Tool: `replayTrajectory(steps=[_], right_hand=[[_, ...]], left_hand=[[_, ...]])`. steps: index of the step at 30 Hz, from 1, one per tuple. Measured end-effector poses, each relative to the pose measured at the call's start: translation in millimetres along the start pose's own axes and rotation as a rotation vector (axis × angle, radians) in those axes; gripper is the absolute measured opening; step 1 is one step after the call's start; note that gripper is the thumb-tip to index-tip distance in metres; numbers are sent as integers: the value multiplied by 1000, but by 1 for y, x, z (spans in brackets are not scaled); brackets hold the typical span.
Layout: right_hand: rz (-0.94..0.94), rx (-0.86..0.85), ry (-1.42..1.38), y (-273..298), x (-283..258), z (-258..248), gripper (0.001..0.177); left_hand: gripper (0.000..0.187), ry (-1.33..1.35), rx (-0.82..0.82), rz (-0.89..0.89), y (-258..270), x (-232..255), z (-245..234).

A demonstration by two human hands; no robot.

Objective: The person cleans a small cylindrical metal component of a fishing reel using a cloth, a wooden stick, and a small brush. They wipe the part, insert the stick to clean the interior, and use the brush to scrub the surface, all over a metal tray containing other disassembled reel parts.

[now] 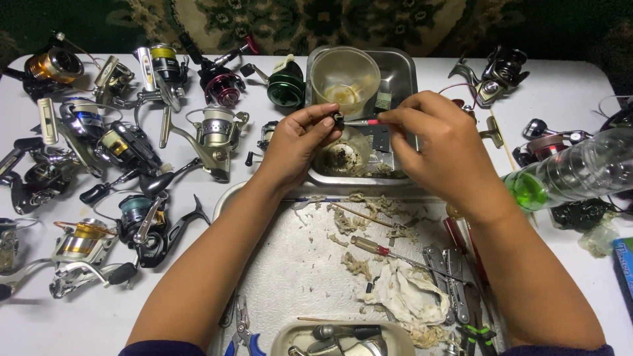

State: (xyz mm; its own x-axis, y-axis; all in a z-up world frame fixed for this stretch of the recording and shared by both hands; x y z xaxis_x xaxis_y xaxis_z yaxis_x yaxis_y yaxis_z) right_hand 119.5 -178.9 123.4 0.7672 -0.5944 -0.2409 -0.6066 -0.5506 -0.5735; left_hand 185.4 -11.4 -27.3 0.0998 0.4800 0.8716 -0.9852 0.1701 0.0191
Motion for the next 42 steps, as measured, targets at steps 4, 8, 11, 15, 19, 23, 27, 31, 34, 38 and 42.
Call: replayTrajectory(steps=[4, 8, 11, 15, 19, 23, 27, 31, 34, 38, 42], right_hand=[[128, -103, -85, -2, 4, -4, 20], [416, 74, -417, 5, 25, -3, 24], [547, 132, -616, 8, 34, 15, 19], [468, 168, -632, 5, 32, 23, 9], [460, 340, -762, 12, 33, 14, 16], [485, 322, -774, 15, 35, 27, 13], [475, 308, -600, 15, 31, 20, 13], [439, 315, -637, 16, 28, 17, 14], [319, 320, -609, 12, 18, 11, 14], [251, 264, -500, 13, 17, 12, 10], [251, 270, -473, 15, 18, 12, 8]], left_hand=[[32, 34, 27, -7, -1, -2, -4], [31, 26, 37, -31, 2, -2, 1], [32, 23, 26, -33, 0, -8, 2], [34, 94, 45, -77, 1, -9, 0], [31, 66, 31, -31, 1, -6, 3], [32, 48, 5, -6, 1, -8, 6], [35, 76, 4, 4, 1, -7, 4], [35, 41, -15, 14, 3, -2, 8], [34, 12, -31, 8, 5, 1, 11], [34, 9, -25, 13, 5, 2, 10], [33, 28, -53, 33, 3, -4, 9]])
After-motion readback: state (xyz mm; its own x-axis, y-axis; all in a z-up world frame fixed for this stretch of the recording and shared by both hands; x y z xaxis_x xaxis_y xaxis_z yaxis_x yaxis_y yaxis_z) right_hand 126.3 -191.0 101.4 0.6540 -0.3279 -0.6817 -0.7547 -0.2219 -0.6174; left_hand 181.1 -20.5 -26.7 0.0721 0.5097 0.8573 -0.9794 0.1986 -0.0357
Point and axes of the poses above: each hand's wrist, its own y-axis away from the middle knuckle, its own z-axis out of the palm, x = y × z, the point moved 9 cm from there along -y, towards the middle knuckle, and after that the axes turned 2 degrees about -y, right-handed, at the moved point
